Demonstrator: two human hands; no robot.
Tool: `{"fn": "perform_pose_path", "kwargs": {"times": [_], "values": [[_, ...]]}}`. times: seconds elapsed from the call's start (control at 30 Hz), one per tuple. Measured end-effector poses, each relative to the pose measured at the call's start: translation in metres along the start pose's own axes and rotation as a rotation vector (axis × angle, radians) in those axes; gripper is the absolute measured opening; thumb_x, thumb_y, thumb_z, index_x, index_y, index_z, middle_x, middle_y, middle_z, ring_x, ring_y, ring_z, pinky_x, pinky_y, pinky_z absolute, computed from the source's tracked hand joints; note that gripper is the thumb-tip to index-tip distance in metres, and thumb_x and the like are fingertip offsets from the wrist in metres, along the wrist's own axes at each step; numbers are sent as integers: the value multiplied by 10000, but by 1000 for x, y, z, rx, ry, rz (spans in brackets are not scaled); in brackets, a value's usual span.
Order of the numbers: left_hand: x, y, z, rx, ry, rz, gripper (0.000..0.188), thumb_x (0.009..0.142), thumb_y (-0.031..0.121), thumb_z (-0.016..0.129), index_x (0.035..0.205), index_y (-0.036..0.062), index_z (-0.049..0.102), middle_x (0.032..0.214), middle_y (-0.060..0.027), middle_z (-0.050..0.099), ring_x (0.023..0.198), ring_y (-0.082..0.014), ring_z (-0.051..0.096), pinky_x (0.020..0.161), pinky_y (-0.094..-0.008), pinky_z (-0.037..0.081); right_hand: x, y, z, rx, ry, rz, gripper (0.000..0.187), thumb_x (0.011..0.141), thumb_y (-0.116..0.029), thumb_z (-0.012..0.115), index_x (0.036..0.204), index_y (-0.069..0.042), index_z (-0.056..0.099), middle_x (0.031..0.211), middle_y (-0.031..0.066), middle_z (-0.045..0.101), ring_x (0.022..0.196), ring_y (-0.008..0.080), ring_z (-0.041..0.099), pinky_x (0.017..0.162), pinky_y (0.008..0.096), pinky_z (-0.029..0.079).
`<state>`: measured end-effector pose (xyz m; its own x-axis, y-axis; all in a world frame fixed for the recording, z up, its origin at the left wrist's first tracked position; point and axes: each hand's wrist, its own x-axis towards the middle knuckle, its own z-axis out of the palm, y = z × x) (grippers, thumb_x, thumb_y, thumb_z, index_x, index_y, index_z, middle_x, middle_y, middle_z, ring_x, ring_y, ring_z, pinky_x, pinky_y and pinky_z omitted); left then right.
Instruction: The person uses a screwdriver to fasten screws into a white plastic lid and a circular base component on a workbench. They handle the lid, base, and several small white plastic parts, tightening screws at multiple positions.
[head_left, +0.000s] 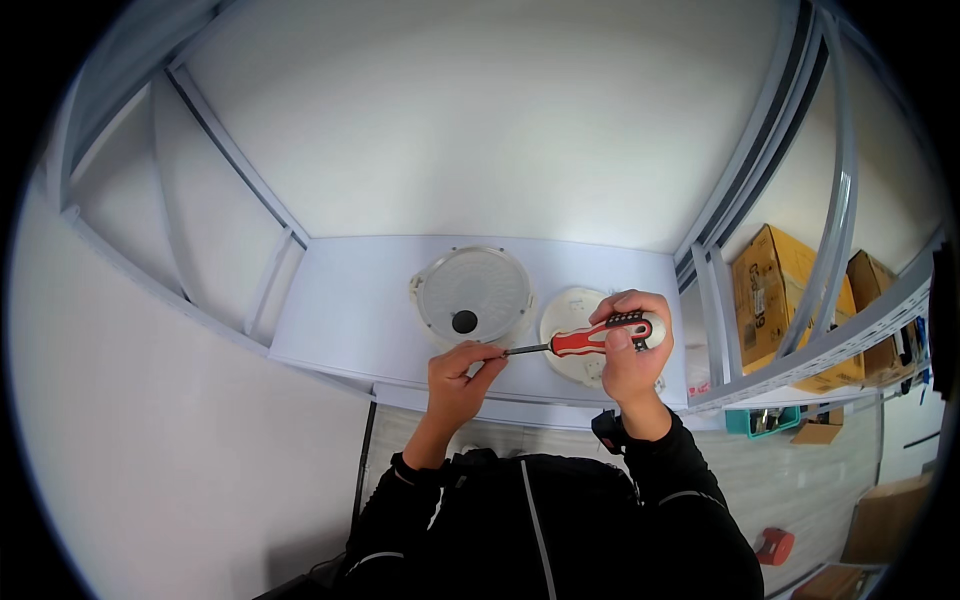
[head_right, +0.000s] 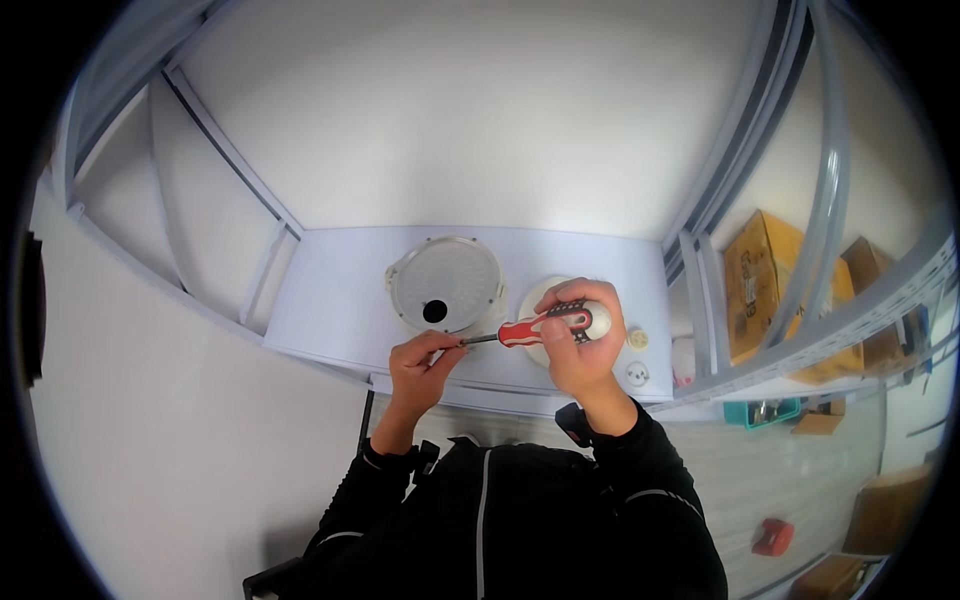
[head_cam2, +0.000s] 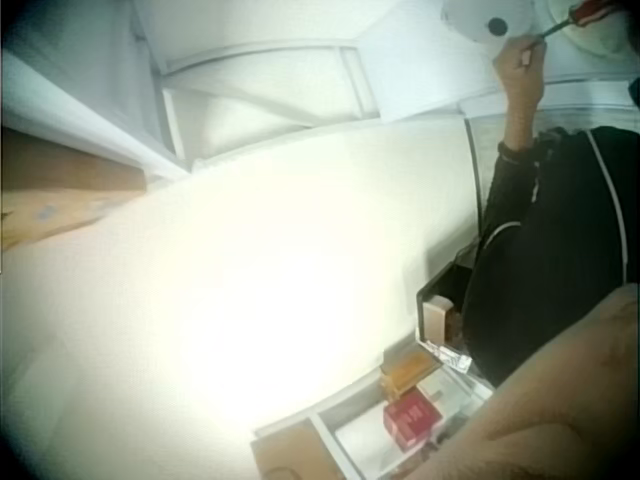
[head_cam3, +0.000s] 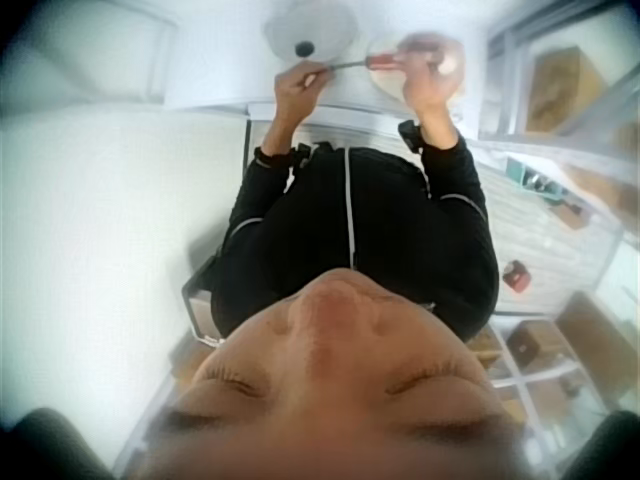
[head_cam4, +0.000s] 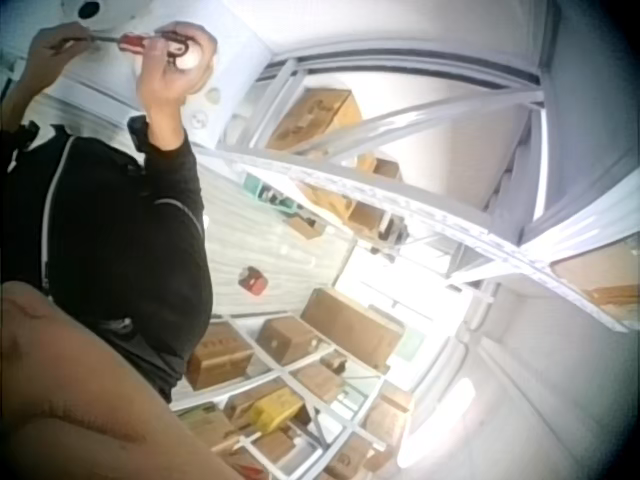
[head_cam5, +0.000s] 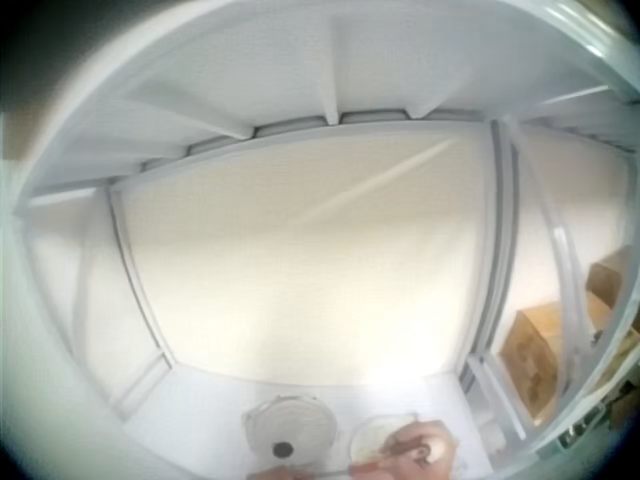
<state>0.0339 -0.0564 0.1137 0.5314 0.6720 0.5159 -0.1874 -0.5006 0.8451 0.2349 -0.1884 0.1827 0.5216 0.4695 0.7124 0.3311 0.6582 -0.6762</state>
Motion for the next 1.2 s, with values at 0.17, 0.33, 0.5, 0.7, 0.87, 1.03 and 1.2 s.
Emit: {"fn": "perform_pose_path", "kwargs": {"times": [0.17, 0.33, 0.5, 0.7, 0.87, 1.03, 1.2], "values": [[0, 2, -1, 20, 18, -34, 160, 859, -68, 806, 1002, 4, 800, 949, -124, 801, 830, -204, 753, 740, -291, 572, 2, 1, 1, 8, -33, 29, 371, 968, -194, 747, 1209, -11, 532, 1021, 153, 698, 877, 165, 651, 802, 311, 545], [-1, -3, -4, 16, -6, 19, 209, 864, -134, 774, 1049, -37, 775, 1006, -152, 787, 883, -189, 724, 750, -278, 551, 6, 0, 1, -72, -76, 47, 424, 961, -168, 752, 1268, -9, 506, 1030, 143, 700, 883, 158, 660, 815, 312, 547], [-3, -13, -5, -22, -7, 10, 228, 855, -146, 777, 1053, -33, 768, 1015, -151, 779, 901, -196, 727, 754, -278, 552, 13, -2, 0, -26, -126, 145, 716, 935, -91, 786, 1495, -20, 345, 1093, 154, 690, 963, 194, 684, 895, 356, 552], [-4, -11, -11, -17, -90, -44, 226, 853, -95, 800, 1060, -11, 769, 980, -120, 785, 890, -190, 749, 780, -293, 577, 20, -4, -1, 19, -219, 243, 991, 920, -28, 803, 1667, -66, 152, 1143, 152, 672, 1075, 238, 694, 976, 407, 554], [-9, 6, -22, 94, -138, -68, 290, 826, -37, 828, 1102, 29, 767, 958, -88, 785, 876, -210, 758, 796, -328, 585, 21, 8, 17, 38, -270, 218, 1018, 896, 49, 806, 1676, -86, 166, 1273, 178, 625, 1073, 244, 699, 995, 426, 559], [3, 1, -30, 307, -97, 76, 340, 815, -1, 816, 1145, 57, 758, 961, -61, 778, 937, -283, 731, 878, -412, 566, 17, 21, 31, 3, -320, 108, 994, 868, 67, 832, 1660, -76, 248, 1306, 188, 612, 1043, 231, 711, 988, 410, 565], [17, -15, -35, 464, -96, 149, 304, 827, 51, 816, 1125, 66, 753, 975, -40, 781, 1004, -300, 700, 951, -433, 528, 13, 29, 49, -13, -300, 139, 902, 869, 51, 837, 1623, -70, 357, 1304, 171, 642, 1037, 206, 718, 966, 372, 567]]}}
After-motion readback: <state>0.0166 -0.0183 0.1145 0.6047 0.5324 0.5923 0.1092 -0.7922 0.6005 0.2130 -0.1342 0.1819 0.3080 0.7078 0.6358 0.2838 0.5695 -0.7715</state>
